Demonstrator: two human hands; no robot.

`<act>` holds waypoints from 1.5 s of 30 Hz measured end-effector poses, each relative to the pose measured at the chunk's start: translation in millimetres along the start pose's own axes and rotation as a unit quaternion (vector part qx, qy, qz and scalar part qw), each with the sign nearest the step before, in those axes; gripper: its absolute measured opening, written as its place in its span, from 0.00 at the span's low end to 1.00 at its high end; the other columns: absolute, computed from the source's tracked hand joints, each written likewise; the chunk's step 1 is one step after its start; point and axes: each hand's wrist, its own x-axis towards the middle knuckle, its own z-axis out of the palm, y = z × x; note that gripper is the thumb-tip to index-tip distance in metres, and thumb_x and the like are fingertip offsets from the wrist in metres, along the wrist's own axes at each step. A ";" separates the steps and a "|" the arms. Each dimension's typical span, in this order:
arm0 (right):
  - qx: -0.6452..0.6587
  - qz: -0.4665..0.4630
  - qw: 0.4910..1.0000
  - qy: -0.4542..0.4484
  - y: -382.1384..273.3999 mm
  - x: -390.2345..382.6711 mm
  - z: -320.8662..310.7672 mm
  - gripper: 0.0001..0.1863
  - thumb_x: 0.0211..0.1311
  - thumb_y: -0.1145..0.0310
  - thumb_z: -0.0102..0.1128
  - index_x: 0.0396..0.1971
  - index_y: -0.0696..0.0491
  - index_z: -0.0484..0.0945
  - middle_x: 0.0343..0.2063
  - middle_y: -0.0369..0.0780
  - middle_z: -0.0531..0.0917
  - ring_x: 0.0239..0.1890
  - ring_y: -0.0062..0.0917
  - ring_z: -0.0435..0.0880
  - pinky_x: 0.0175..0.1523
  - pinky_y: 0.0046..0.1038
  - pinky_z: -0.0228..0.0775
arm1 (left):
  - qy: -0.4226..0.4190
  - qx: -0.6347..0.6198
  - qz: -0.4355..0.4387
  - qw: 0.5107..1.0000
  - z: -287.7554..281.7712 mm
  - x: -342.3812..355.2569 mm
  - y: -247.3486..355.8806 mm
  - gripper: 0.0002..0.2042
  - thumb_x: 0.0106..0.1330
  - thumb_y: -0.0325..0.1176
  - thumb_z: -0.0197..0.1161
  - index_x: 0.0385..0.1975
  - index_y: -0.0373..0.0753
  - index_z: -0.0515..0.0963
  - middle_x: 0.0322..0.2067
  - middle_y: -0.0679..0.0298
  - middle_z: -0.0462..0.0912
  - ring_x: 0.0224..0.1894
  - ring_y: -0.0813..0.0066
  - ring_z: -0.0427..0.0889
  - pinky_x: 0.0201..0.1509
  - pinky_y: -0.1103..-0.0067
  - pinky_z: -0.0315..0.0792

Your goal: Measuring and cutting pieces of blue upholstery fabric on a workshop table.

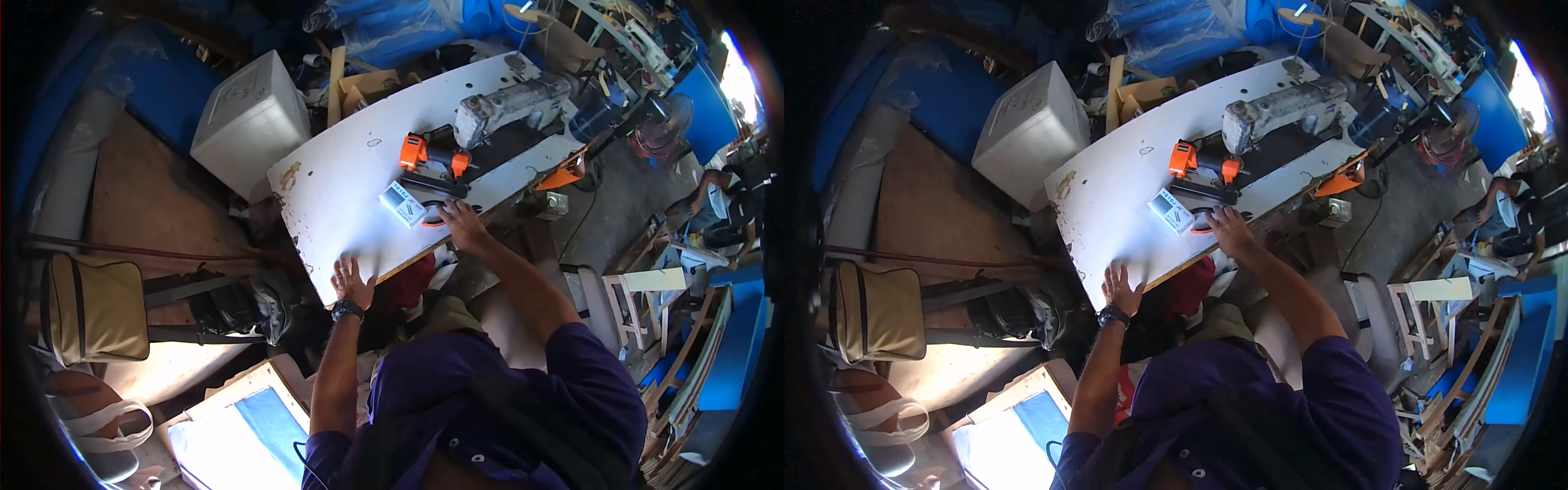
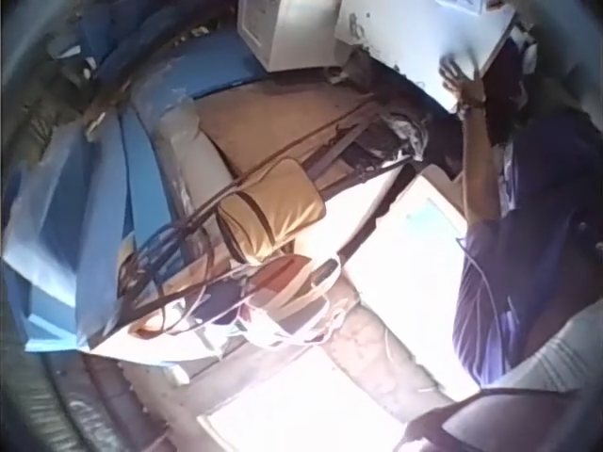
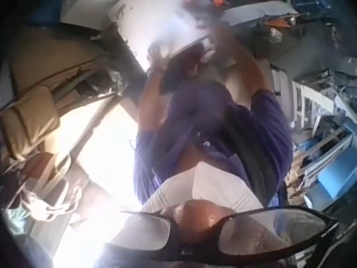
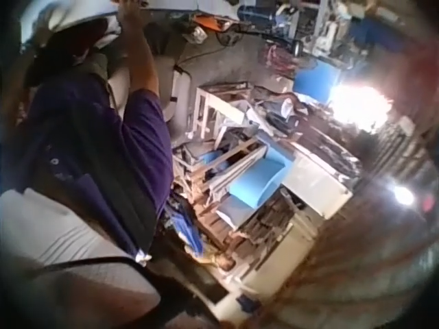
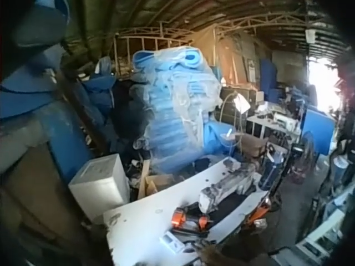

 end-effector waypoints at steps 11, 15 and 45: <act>0.228 0.097 0.969 -0.013 26.8 6.4 15.7 0.26 0.48 0.62 0.67 0.45 0.58 0.68 0.33 0.46 0.79 0.34 0.42 0.81 0.39 0.41 0.74 | 0.105 -0.260 -0.143 0.949 -14.9 104.6 130.8 0.51 0.55 0.60 0.65 0.71 0.38 0.48 0.69 0.48 0.57 0.64 0.46 0.67 0.65 0.60 0.64; 0.534 0.248 0.800 -0.119 97.3 -34.7 27.5 0.21 0.68 0.54 0.53 0.50 0.57 0.71 0.40 0.39 0.81 0.38 0.30 0.80 0.43 0.36 0.73 | 0.014 -0.268 -0.167 0.949 -9.6 126.5 165.3 0.59 0.48 0.65 0.66 0.74 0.41 0.38 0.73 0.46 0.42 0.72 0.39 0.47 0.69 0.41 0.42; 0.176 0.083 0.974 -0.119 154.4 175.0 73.6 0.44 0.50 0.67 0.66 0.69 0.53 0.59 0.61 0.50 0.72 0.61 0.39 0.73 0.63 0.35 0.65 | 0.234 -0.457 -0.323 0.795 22.7 -262.2 -66.3 0.46 0.50 0.30 0.72 0.71 0.52 0.55 0.55 0.52 0.72 0.59 0.54 0.73 0.64 0.66 0.68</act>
